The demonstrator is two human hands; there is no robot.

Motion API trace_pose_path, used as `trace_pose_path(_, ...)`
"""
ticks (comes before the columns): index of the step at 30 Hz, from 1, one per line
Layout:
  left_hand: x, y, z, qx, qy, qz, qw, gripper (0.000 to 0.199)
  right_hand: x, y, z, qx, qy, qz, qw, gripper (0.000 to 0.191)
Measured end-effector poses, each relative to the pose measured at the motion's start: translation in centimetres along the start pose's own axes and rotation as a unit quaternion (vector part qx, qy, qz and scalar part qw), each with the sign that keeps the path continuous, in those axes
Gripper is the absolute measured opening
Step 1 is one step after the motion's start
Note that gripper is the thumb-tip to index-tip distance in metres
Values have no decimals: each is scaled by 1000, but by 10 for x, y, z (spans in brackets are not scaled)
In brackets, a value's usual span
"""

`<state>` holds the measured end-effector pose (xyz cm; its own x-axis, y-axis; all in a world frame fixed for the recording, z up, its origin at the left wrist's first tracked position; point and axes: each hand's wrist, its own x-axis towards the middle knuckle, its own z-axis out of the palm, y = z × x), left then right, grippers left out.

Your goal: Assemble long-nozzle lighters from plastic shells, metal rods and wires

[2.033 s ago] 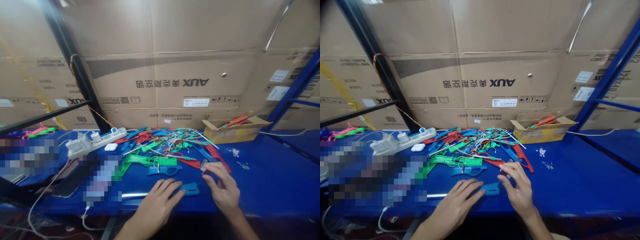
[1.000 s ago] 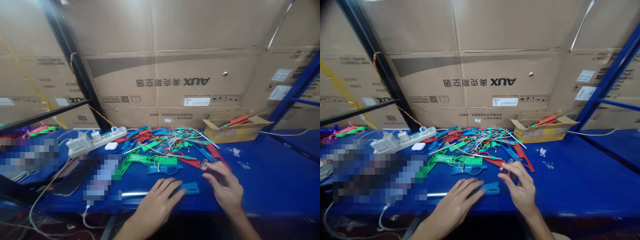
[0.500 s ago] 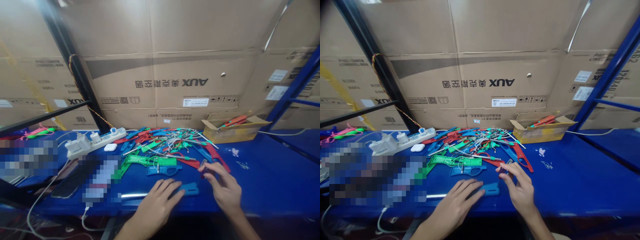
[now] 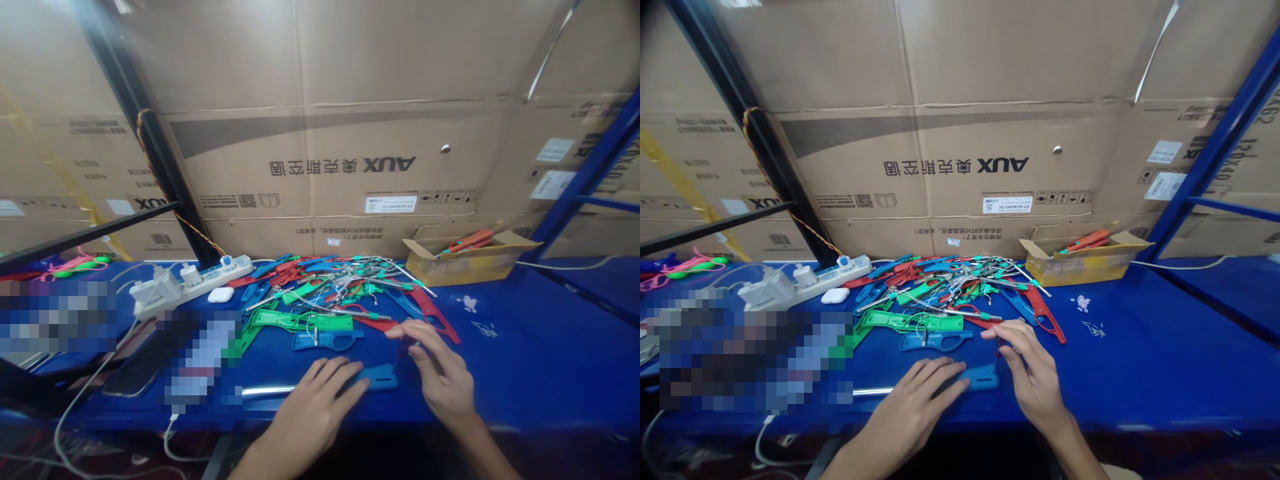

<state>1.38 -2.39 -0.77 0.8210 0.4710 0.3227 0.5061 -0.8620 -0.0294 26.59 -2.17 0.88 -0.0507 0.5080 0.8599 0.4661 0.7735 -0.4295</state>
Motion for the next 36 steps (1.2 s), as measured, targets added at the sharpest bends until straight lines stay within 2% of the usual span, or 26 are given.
trace_pose_path(6, 0, -1, 0, 0, 9, 1, 1000, 57, 1, 2, -1, 58, 8, 67, 996, 20)
trace_pose_path(11, 1, 0, 0, -1, 9, -2, 1000, 57, -2, 1, -1, 112, -1, 85, 990, 17)
trace_pose_path(14, 1, 0, 1, -4, 10, -4, 1000, 56, -2, 0, -1, 73, 0, 88, 993, 23)
trace_pose_path(18, 1, 0, 2, -6, 13, 2, 1000, 56, 1, -3, -6, -1, -34, 64, 997, 25)
trace_pose_path(20, 1, 0, 2, -6, 17, 4, 1000, 56, 4, -5, -12, -3, -49, 66, 997, 26)
trace_pose_path(25, 1, -1, 1, -8, 24, 3, 1000, 54, 6, -9, -24, 69, -69, 125, 987, 23)
trace_pose_path(29, 2, -1, -1, -12, 24, 3, 1000, 53, 10, -8, -27, 108, -90, 115, 983, 16)
trace_pose_path(36, 3, 1, -2, -16, 20, -2, 1000, 51, 14, -10, -24, 136, -76, 122, 980, 12)
